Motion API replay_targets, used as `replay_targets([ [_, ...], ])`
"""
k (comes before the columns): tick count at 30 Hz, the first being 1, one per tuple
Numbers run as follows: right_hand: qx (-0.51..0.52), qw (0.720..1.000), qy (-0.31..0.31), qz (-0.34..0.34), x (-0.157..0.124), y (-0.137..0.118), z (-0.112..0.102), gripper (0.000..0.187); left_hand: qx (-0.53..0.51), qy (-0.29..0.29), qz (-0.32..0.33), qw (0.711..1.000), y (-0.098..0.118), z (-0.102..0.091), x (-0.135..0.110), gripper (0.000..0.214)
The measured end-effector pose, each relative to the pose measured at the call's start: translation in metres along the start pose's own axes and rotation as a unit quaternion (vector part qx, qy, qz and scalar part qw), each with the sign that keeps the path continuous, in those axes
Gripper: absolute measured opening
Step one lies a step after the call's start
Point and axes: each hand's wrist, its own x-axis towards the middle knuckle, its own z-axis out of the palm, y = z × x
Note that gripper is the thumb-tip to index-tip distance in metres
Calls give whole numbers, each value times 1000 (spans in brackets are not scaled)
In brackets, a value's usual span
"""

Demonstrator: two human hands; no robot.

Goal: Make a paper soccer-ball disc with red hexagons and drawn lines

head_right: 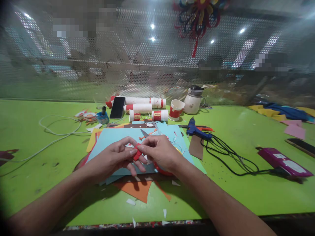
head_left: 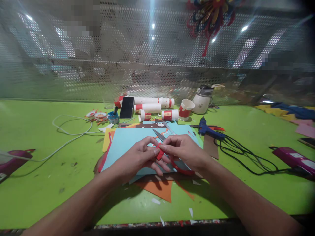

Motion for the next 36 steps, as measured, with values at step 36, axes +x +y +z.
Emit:
replay_targets([
  [36, -10, 997, 53, -63, -6, -2, 7, 21, 58, 65, 45, 995, -3, 11, -1, 23],
])
